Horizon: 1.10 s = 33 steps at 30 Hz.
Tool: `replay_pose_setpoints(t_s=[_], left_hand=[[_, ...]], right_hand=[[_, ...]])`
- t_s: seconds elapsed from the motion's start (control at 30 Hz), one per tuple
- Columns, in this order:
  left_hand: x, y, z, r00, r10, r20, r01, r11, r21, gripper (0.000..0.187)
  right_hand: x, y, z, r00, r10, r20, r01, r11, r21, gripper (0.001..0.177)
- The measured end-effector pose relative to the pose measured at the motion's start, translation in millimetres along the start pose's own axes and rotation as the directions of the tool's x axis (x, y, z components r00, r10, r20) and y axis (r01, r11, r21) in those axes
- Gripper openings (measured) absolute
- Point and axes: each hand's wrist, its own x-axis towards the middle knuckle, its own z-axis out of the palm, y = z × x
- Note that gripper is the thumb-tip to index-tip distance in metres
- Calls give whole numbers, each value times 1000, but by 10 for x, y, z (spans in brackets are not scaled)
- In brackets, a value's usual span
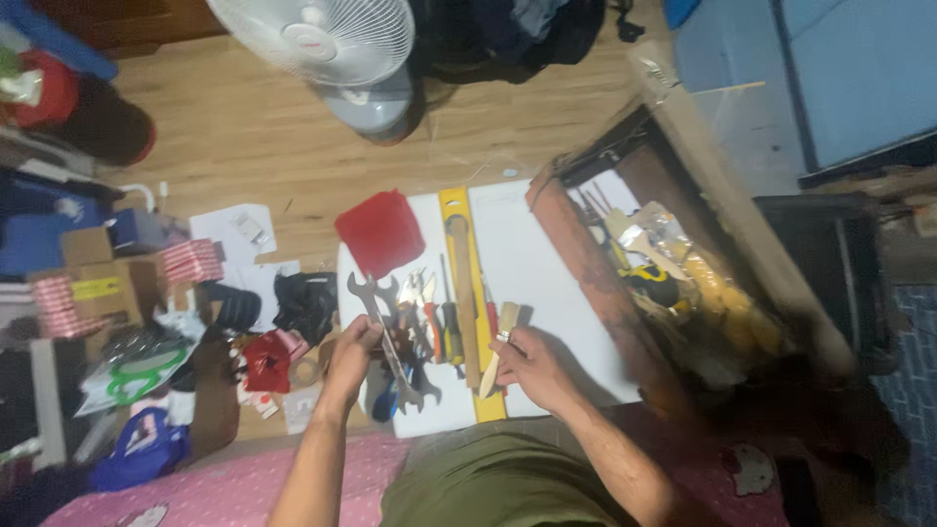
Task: The person empties a toolbox and reorganizes its contents. They pick up various tools including pliers, screwdrivers, a level, and a drill bit set, wipe the level with a red cloth, and place each item back into the toolbox in an orderly manner.
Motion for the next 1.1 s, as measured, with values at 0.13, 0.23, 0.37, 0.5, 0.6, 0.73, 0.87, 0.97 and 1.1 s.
replay_pose_setpoints(t_s=[0.13,0.23,0.37,0.5,0.6,0.73,0.87,0.97,1.1], left_hand=[[-165,507,487,1000,-6,27,8,998,-55,16],[-210,851,972,982,131,136,-134,991,17,16],[-172,1118,1825,975,44,216,10,970,-243,12],[-48,1200,2618,942,23,334,59,970,-234,11],[138,1204,3163,927,92,363,-5,973,-233,11],[328,1202,3596,925,222,308,-155,961,-227,19],[444,1240,3738,972,88,216,-86,996,-20,17],[493,1250,3723,973,53,223,-58,998,19,17],[585,1319,3665,956,24,291,-33,999,25,17]], right_hand=[[-253,-385,-296,991,-130,-31,128,990,-56,32],[-467,-748,-703,967,-246,-66,233,958,-168,34],[-689,-1072,-1215,938,-144,-317,8,919,-394,36],[-402,-1209,-1645,857,-398,-328,229,863,-450,32],[-221,-1149,-1873,811,-473,-343,213,786,-580,32],[41,-1012,-1917,925,-171,-338,132,982,-137,33],[183,-863,-1951,927,-108,-358,124,992,20,31],[280,-766,-2036,944,-185,-272,191,982,-5,32],[463,-632,-2144,935,-226,-272,231,973,-12,34]])
